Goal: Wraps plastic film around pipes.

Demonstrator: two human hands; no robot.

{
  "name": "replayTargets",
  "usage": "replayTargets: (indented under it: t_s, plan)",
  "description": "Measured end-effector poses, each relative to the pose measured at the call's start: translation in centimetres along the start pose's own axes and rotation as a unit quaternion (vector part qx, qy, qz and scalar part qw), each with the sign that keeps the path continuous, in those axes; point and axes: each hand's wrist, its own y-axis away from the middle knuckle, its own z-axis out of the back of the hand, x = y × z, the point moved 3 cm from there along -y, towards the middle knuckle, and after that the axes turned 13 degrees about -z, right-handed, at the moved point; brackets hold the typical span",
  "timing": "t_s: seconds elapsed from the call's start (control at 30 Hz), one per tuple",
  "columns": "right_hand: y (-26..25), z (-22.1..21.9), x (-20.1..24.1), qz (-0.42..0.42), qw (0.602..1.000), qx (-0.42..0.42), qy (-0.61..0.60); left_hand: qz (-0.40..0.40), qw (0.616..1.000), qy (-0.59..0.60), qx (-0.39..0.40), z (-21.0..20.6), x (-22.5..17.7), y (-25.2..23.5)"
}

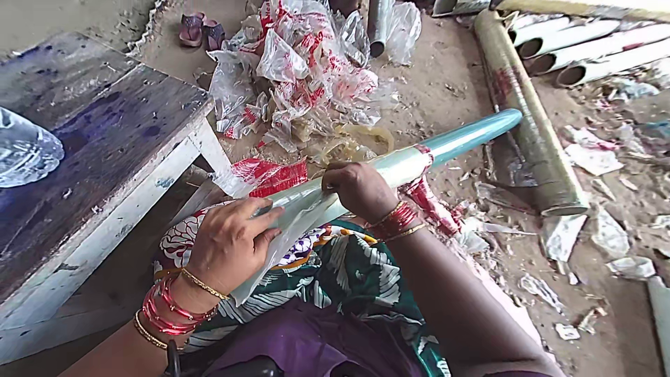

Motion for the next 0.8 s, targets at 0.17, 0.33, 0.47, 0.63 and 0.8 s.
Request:
replayTargets:
  t_s: [0.17,0.33,0.47,0.63,0.8]
  plan:
    - [0.9,-0.7,-0.5,0.042,0.997,-0.058,0.007,0.068,0.992,0.068,0.080,-1.4,-0.7,-3.7]
    - [4.5,-0.5,-0.3,0.004,0.993,-0.114,0.024,0.094,0.988,0.073,0.098,-2.3,0.8,-3.9]
    - [7.4,-1.3,0.7,-0.029,0.978,-0.197,0.064,0.115,0.982,0.087,0.120,-2.3,1.1,-4.0]
    - [8.9,-2.2,0.3,-0.034,0.976,-0.217,0.005,0.073,0.993,0.045,0.086,-2.6,0.4,-3.6]
    - [9.1,1.6,-2.4,-0.098,0.972,-0.195,-0.087,0.057,0.994,0.005,0.089,-2.7,-0.2,-3.5]
